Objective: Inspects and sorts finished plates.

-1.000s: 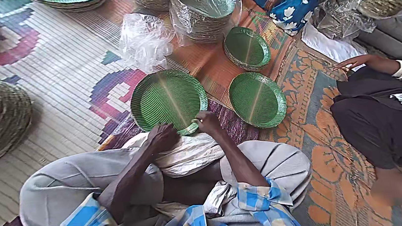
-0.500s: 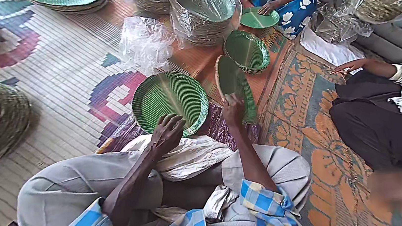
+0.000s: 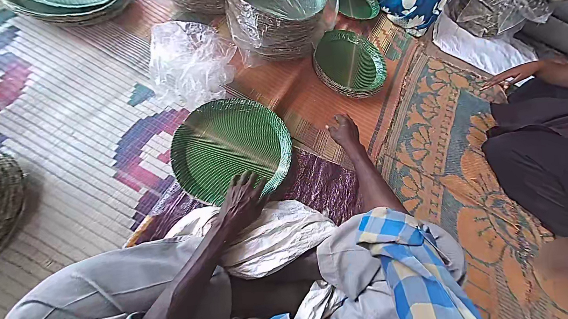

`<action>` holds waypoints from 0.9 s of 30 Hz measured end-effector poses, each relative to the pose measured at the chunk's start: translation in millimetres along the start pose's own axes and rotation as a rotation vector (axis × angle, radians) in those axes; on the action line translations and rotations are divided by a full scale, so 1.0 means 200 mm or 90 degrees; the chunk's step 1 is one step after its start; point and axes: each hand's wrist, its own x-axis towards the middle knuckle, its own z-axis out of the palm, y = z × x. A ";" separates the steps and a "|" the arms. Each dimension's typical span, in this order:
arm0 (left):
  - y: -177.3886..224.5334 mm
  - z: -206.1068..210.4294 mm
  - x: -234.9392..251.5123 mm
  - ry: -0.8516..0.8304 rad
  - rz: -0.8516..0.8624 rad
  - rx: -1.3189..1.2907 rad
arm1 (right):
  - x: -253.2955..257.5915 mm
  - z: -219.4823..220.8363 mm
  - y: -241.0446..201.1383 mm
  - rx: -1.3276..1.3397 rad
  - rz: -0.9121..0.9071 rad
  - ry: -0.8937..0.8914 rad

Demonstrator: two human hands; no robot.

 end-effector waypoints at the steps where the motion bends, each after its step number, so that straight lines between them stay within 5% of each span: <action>1: 0.01 0.04 0.01 0.013 0.003 -0.003 | 0.07 -0.03 0.06 -0.027 0.025 0.005; 7: 0.03 0.12 0.04 0.016 -0.029 0.043 | 0.52 -0.10 0.22 -0.120 0.056 0.085; 14: 0.04 0.14 0.07 0.006 -0.056 0.105 | 0.73 0.00 0.17 -0.199 0.028 -0.019; 20: 0.06 0.14 0.07 -0.051 -0.055 0.126 | 0.47 0.04 0.17 -0.285 0.000 -0.034; 27: 0.13 0.09 0.03 -0.097 -0.051 0.095 | -0.15 -0.11 0.07 -0.292 -0.044 -0.231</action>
